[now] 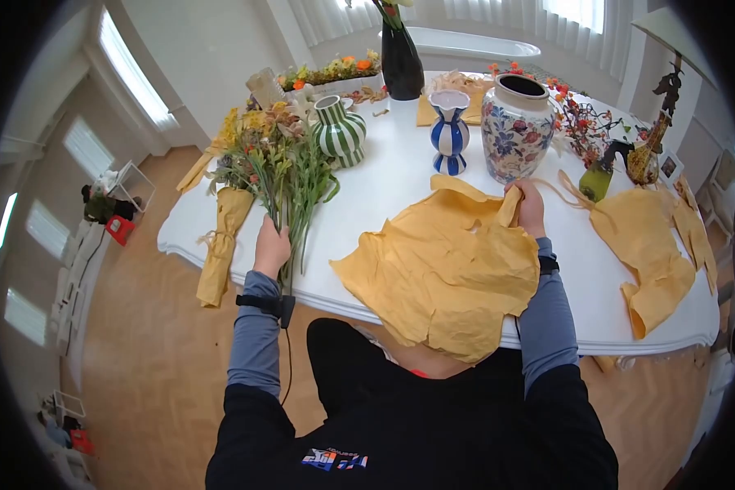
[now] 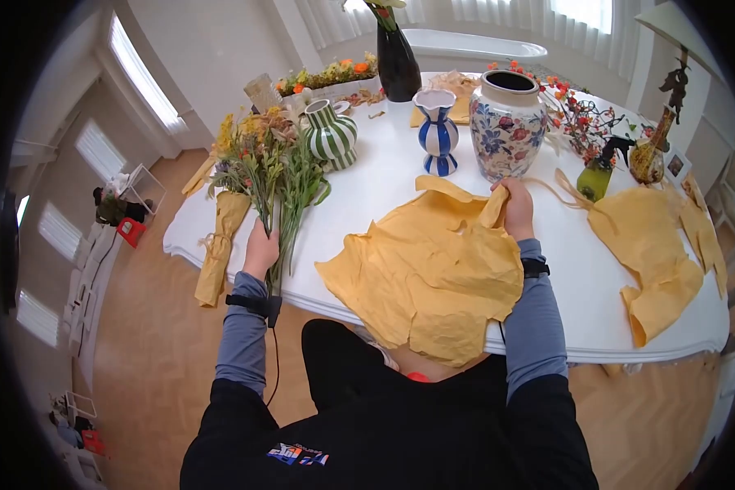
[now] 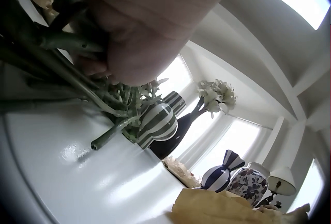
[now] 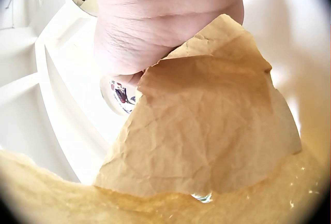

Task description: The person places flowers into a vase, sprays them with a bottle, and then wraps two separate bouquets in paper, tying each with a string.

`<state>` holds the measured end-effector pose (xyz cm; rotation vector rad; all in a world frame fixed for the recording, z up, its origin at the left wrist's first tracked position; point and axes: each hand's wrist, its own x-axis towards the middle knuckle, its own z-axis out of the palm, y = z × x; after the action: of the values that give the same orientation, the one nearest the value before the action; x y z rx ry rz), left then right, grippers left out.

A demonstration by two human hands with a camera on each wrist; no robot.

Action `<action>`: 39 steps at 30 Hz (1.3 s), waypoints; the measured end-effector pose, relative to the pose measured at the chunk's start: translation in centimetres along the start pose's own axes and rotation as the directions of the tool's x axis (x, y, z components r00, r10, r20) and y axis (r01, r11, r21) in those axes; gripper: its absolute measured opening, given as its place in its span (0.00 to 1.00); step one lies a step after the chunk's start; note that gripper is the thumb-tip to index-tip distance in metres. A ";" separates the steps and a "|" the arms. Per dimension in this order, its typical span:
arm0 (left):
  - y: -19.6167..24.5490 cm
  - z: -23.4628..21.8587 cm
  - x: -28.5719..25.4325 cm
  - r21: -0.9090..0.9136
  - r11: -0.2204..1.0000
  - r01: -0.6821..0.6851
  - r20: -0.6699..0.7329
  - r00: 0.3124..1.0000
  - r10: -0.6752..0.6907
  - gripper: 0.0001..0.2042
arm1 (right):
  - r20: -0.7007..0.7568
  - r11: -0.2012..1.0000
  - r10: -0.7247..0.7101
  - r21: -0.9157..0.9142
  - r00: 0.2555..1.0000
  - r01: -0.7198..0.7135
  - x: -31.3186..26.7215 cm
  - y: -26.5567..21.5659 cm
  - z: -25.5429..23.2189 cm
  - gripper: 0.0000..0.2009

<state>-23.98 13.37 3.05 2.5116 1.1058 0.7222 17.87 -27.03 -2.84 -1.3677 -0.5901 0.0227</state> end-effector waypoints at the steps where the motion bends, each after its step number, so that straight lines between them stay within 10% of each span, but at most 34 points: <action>1: -0.2 -0.3 0.2 -0.042 0.998 -0.047 0.012 0.999 0.048 0.27 | 0.003 1.000 0.002 -0.010 1.000 -0.002 0.0 0.2 0.1 0.13; 20: 1.6 -1.4 1.3 -0.100 0.987 -0.123 0.333 0.931 0.149 0.40 | 0.049 0.993 0.076 0.090 0.996 -0.081 -0.4 -1.0 1.0 0.14; 39: -2.5 0.3 4.9 -0.030 0.994 -0.105 0.305 0.946 0.109 0.50 | -0.023 0.997 0.019 0.080 1.000 -0.017 -0.4 -0.4 0.2 0.12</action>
<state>-22.45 18.66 3.29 2.5753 0.8593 0.3448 17.28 -27.04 -2.65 -1.2935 -0.5515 0.0438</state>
